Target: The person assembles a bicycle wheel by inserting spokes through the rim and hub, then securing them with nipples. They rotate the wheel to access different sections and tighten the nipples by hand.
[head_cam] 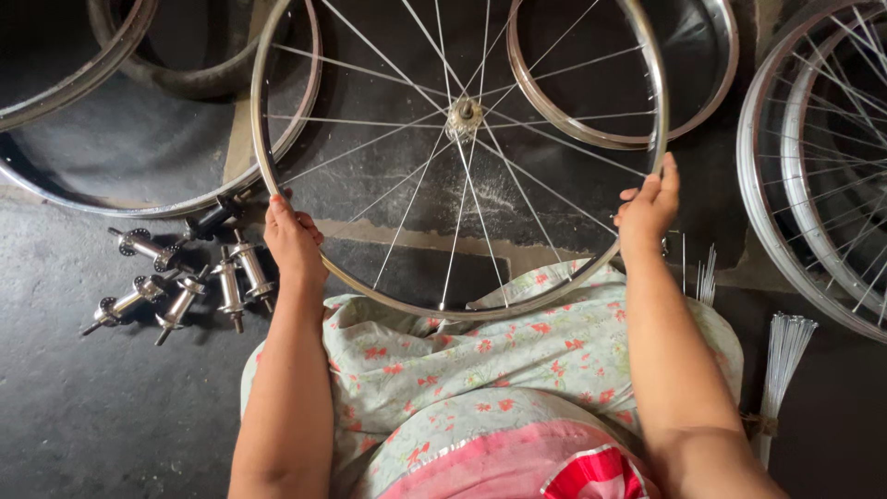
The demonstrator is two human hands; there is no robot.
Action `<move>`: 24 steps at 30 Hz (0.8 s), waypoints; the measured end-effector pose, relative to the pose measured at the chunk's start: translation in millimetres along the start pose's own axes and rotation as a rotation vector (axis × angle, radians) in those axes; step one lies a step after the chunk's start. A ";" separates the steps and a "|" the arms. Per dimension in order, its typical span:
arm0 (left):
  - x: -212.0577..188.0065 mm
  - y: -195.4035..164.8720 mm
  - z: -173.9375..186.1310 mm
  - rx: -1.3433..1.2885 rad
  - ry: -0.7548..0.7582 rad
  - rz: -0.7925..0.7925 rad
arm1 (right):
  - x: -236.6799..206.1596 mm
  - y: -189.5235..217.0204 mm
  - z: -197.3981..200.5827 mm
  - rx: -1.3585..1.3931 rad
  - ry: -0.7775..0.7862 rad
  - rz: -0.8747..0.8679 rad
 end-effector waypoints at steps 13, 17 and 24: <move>35.8 47.4 0.4 0.173 -0.014 0.029 | 11.0 -37.9 -17.2 -0.130 0.019 -0.114; 39.2 57.9 3.0 0.142 -0.036 0.083 | 14.5 -52.8 -13.6 -0.105 0.027 -0.154; -26.5 -11.9 -21.1 1.140 -0.121 -0.986 | 19.0 -46.5 -9.2 -0.551 -0.133 0.511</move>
Point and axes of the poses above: each hand's wrist, its own x-axis towards the middle knuckle, its own z-axis out of the back of the hand, y = z × x, the point moved 1 cm from there along x, towards the middle knuckle, and after that the axes turned 11 degrees about -y, right-handed, at the moved point
